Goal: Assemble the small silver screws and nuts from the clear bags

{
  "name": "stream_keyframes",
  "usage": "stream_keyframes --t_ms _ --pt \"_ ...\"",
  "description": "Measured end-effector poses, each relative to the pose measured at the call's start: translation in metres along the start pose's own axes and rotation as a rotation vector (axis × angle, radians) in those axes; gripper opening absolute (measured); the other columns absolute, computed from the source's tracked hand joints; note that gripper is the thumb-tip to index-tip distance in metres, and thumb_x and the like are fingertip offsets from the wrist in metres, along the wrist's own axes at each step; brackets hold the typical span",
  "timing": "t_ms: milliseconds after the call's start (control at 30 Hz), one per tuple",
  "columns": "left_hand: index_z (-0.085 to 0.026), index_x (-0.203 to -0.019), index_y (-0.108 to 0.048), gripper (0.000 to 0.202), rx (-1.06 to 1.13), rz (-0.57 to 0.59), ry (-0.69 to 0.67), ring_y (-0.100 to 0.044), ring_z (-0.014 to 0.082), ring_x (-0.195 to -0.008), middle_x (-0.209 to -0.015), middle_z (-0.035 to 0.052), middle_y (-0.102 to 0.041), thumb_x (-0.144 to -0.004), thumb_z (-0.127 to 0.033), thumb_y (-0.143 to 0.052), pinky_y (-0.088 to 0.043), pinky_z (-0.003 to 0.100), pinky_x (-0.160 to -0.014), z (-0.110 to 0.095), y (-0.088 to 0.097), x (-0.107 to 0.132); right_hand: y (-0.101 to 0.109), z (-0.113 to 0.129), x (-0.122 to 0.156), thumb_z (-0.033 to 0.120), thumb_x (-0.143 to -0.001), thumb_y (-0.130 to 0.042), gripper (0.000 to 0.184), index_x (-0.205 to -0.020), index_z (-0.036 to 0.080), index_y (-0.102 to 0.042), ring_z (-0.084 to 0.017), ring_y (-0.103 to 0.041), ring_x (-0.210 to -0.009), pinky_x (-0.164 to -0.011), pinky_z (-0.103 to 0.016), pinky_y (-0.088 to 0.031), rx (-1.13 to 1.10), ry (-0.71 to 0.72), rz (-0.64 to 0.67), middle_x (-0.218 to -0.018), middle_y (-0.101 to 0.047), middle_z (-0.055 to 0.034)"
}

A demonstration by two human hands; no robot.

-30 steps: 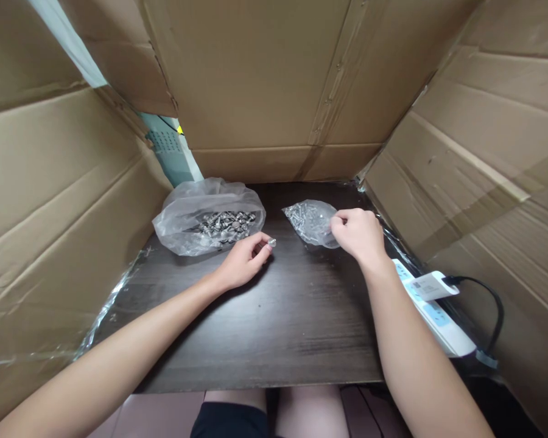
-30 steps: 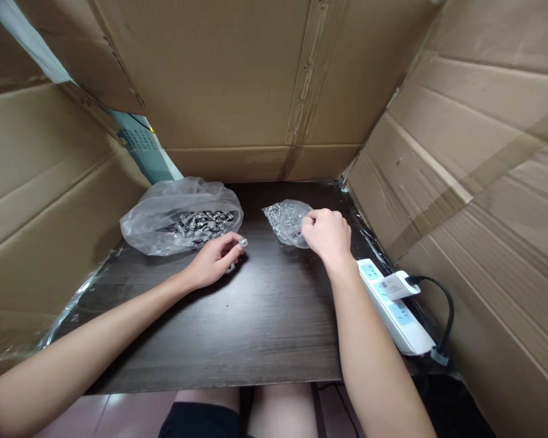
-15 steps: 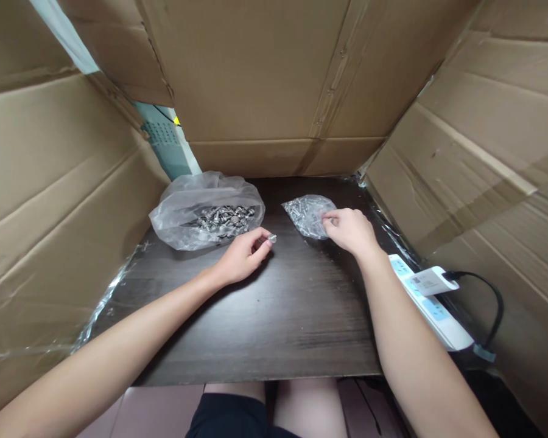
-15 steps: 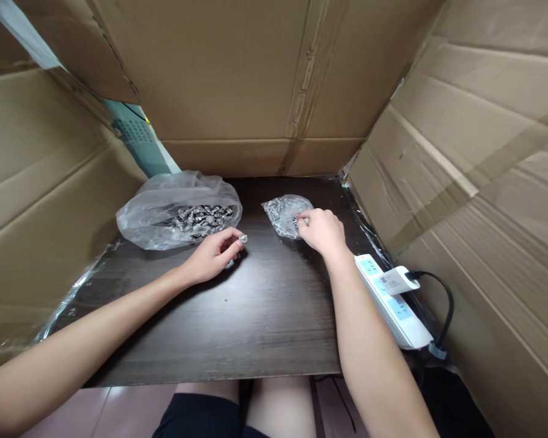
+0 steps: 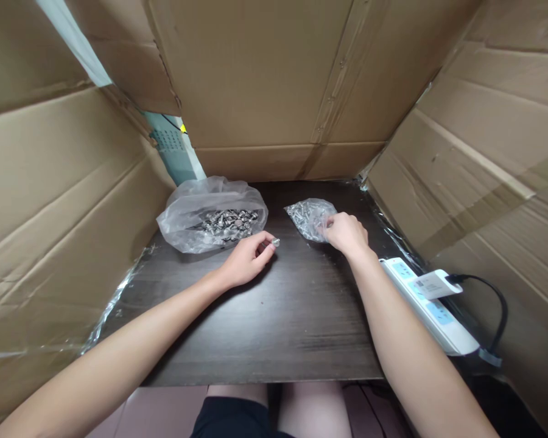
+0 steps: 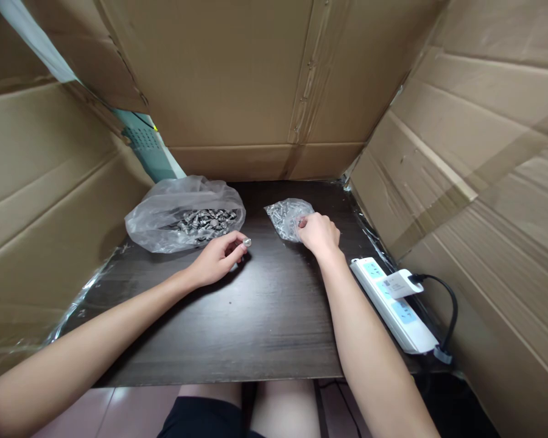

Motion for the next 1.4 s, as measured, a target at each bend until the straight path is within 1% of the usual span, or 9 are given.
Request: stream_keyframes --t_ms 367,533,600,667,733,800,933,1133,1400 --pt "-0.018 -0.099 -0.057 0.021 0.042 -0.016 0.000 -0.064 0.0142 -0.066 -0.082 0.0025 -0.068 -0.099 -0.038 -0.051 -0.050 0.025 -0.062 0.001 0.000 0.000 0.005 0.013 0.015 0.027 -0.097 -0.047 0.037 -0.114 0.015 -0.077 -0.036 -0.074 -0.096 -0.077 -0.040 -0.052 0.167 0.154 -0.075 -0.106 -0.075 -0.0242" --pt "-0.016 -0.099 -0.060 0.020 -0.011 -0.041 -0.009 -0.065 0.0148 -0.066 -0.081 0.0034 -0.069 -0.099 -0.034 -0.051 -0.050 0.026 -0.064 0.002 0.006 -0.001 0.035 0.019 0.042 0.029 -0.099 -0.044 0.034 -0.115 0.019 -0.073 -0.032 -0.070 -0.086 -0.076 -0.038 -0.048 -0.021 0.250 -0.368 -0.094 -0.074 -0.0158" --pt "-0.016 -0.099 -0.061 0.019 -0.086 -0.084 -0.039 -0.065 0.0153 -0.068 -0.081 0.0036 -0.070 -0.098 -0.033 -0.053 -0.050 0.026 -0.066 0.002 0.009 -0.003 0.041 0.027 0.057 0.029 -0.101 -0.042 0.034 -0.113 0.018 -0.071 -0.030 -0.068 -0.091 -0.080 -0.038 -0.049 -0.160 0.401 -0.544 -0.095 -0.073 -0.0146" --pt "-0.016 -0.098 -0.063 0.018 -0.145 -0.119 -0.082 -0.063 0.0152 -0.069 -0.081 0.0036 -0.069 -0.097 -0.032 -0.054 -0.049 0.026 -0.066 0.003 0.011 -0.004 0.033 0.041 0.071 0.029 -0.102 -0.042 0.031 -0.109 0.019 -0.071 -0.028 -0.067 -0.094 -0.086 -0.039 -0.050 -0.288 0.631 -0.604 -0.099 -0.074 -0.0132" --pt "-0.016 -0.097 -0.063 0.017 -0.180 -0.124 -0.126 -0.062 0.0148 -0.069 -0.081 0.0036 -0.069 -0.097 -0.030 -0.053 -0.048 0.026 -0.066 0.004 0.012 -0.005 0.014 0.054 0.078 0.027 -0.103 -0.042 0.029 -0.107 0.020 -0.069 -0.025 -0.067 -0.091 -0.088 -0.038 -0.052 -0.416 0.807 -0.569 -0.097 -0.075 -0.0107" --pt "-0.016 -0.095 -0.063 0.016 -0.206 -0.108 -0.157 -0.060 0.0145 -0.069 -0.081 0.0034 -0.068 -0.095 -0.028 -0.053 -0.047 0.026 -0.065 0.005 0.013 -0.005 -0.011 0.064 0.077 0.027 -0.103 -0.043 0.027 -0.105 0.021 -0.069 -0.025 -0.068 -0.089 -0.086 -0.037 -0.053 -0.478 0.879 -0.478 -0.097 -0.076 -0.0100" --pt "-0.016 -0.095 -0.064 0.016 -0.223 -0.093 -0.134 -0.059 0.0139 -0.067 -0.079 0.0023 -0.067 -0.094 -0.029 -0.055 -0.046 0.025 -0.064 0.008 0.016 -0.006 -0.045 0.067 0.062 0.028 -0.102 -0.046 0.021 -0.104 0.023 -0.067 -0.023 -0.071 -0.089 -0.083 -0.035 -0.054 -0.675 0.791 -0.360 -0.097 -0.077 -0.0081" --pt "-0.017 -0.095 -0.066 0.020 -0.163 -0.098 -0.061 -0.062 0.0141 -0.067 -0.079 0.0023 -0.070 -0.096 -0.033 -0.055 -0.048 0.024 -0.064 0.011 0.020 -0.008 -0.051 0.067 0.058 0.032 -0.099 -0.054 0.017 -0.100 0.022 -0.068 -0.019 -0.071 -0.079 -0.070 -0.030 -0.053 -0.813 0.759 -0.212 -0.094 -0.077 -0.0057" --pt "-0.016 -0.095 -0.069 0.022 -0.188 -0.078 -0.058 -0.062 0.0142 -0.069 -0.084 0.0032 -0.073 -0.096 -0.034 -0.056 -0.047 0.025 -0.064 0.011 0.019 -0.009 -0.052 0.069 0.056 0.029 -0.093 -0.059 0.011 -0.091 0.022 -0.067 -0.018 -0.070 -0.078 -0.067 -0.028 -0.052 -0.901 0.732 -0.093 -0.088 -0.074 -0.0039"
Point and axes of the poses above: each hand's wrist, its own x-axis away from the middle knuckle, its own y-axis out of the back of the hand, z = x × y, the point moved 3 cm from there along -x, towards the middle knuckle
